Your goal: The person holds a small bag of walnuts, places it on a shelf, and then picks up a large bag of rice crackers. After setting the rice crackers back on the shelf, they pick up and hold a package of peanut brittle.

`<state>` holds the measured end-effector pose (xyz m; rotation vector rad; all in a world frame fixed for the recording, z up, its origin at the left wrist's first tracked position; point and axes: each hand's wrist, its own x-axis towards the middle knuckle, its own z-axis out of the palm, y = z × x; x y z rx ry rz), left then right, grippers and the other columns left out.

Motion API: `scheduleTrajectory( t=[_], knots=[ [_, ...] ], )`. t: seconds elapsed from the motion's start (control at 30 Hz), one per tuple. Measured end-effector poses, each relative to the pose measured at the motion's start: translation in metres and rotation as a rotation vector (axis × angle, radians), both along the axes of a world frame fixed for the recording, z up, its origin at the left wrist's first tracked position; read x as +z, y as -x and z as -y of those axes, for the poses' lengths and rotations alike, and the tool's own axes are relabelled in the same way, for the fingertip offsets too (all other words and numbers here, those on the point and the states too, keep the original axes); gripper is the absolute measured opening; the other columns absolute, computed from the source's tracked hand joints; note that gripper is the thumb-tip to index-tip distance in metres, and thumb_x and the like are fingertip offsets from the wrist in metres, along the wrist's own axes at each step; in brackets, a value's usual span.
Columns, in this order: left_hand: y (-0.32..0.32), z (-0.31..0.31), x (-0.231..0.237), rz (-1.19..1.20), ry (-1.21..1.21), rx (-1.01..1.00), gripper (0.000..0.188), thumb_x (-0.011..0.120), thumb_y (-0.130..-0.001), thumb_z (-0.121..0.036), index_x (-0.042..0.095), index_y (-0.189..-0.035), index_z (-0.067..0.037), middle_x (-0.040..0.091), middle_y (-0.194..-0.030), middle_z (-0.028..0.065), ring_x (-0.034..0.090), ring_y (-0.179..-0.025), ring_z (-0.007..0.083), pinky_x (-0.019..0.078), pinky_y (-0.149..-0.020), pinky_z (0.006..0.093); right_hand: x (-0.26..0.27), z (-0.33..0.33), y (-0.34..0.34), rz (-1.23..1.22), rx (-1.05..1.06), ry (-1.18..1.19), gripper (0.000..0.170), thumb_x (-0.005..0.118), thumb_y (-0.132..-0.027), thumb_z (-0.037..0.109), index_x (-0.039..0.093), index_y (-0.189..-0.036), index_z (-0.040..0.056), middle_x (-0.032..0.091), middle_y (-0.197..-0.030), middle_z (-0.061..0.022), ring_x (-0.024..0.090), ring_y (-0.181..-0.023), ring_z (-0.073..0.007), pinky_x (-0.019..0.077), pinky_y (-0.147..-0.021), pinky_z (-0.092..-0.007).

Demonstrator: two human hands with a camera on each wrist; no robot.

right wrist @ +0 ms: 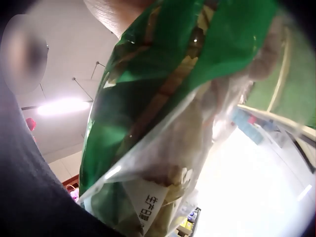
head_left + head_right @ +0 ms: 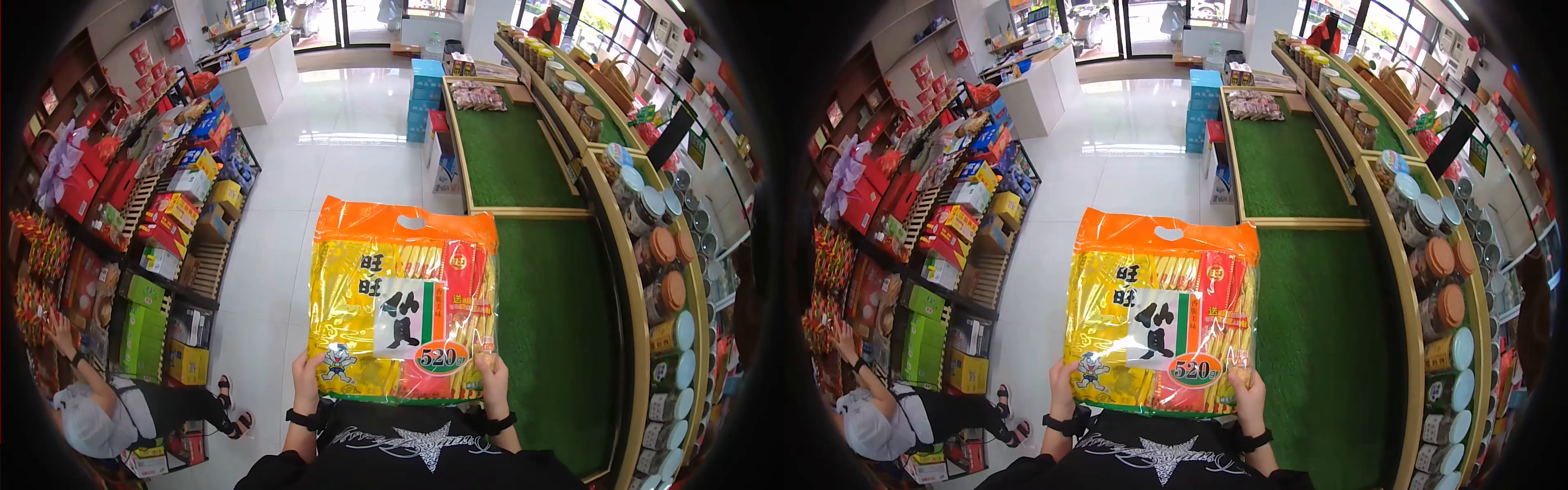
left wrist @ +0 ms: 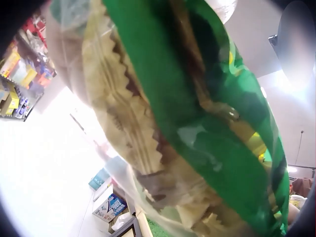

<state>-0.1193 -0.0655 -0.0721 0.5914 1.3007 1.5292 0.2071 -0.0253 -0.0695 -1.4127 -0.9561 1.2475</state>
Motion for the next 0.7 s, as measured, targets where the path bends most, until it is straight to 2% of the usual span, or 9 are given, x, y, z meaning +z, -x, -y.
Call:
scheduleTrajectory(
  t=[0.23,0.33,0.4,0.43,0.53,0.7],
  knots=[
    [0.069,-0.098,0.024,0.001,-0.077,-0.004,0.025,0.051,-0.08,-0.01,0.057,-0.098,0.006,0.062,-0.089,0.0075,0.057,-0.076,0.0115,0.0446,-0.068,0.0223,0.03,-0.093,0.067,0.027,0.009,-0.102,0.026,0.062,-0.079,0.015,0.055,-0.096,-0.0033,0.06,-0.089,-0.0064,0.055,-0.079,-0.0113,0.0437,-0.072,-0.0252],
    [0.103,-0.136,0.041,-0.034,-0.147,-0.011,0.024,0.05,-0.08,-0.009,0.056,-0.098,0.006,0.062,-0.09,0.0075,0.057,-0.076,0.0116,0.0446,-0.068,0.0223,0.028,-0.127,0.1,0.063,-0.007,-0.207,0.026,0.055,-0.085,0.021,0.054,-0.096,-0.0027,0.059,-0.088,-0.0064,0.054,-0.078,-0.0115,0.0435,-0.071,-0.025],
    [0.12,-0.157,0.048,-0.047,-0.166,-0.01,0.024,0.05,-0.08,-0.009,0.056,-0.098,0.006,0.062,-0.09,0.0075,0.057,-0.076,0.0116,0.0446,-0.068,0.0223,0.024,-0.148,0.114,-0.121,-0.04,-0.201,0.035,0.042,-0.092,0.03,0.054,-0.097,-0.0021,0.058,-0.089,-0.0071,0.054,-0.079,-0.0119,0.0434,-0.071,-0.0251],
    [0.128,-0.166,0.05,-0.044,-0.168,0.004,0.024,0.05,-0.08,-0.009,0.056,-0.098,0.006,0.062,-0.09,0.0075,0.057,-0.076,0.0116,0.0445,-0.069,0.0222,0.029,-0.155,0.13,-0.157,-0.108,-0.224,0.047,0.029,-0.095,0.038,0.054,-0.097,-0.002,0.057,-0.091,-0.0072,0.054,-0.079,-0.0124,0.0434,-0.072,-0.0262],
    [0.14,-0.178,0.057,-0.039,-0.137,0.014,0.024,0.05,-0.079,-0.009,0.056,-0.097,0.006,0.062,-0.09,0.0075,0.057,-0.077,0.0117,0.0442,-0.069,0.0218,0.026,-0.172,0.145,-0.284,-0.154,-0.184,0.05,0.029,-0.094,0.041,0.054,-0.098,-0.0023,0.057,-0.092,-0.0077,0.054,-0.081,-0.013,0.0434,-0.073,-0.0271],
    [0.143,-0.197,0.045,-0.048,-0.079,0.044,0.024,0.05,-0.079,-0.008,0.056,-0.098,0.006,0.062,-0.09,0.0079,0.057,-0.078,0.012,0.0439,-0.071,0.0226,0.021,-0.196,0.148,-0.208,-0.076,-0.151,0.055,0.029,-0.093,0.046,0.055,-0.096,-0.0023,0.059,-0.09,-0.0065,0.055,-0.081,-0.0121,0.043,-0.074,-0.0262]
  ],
)
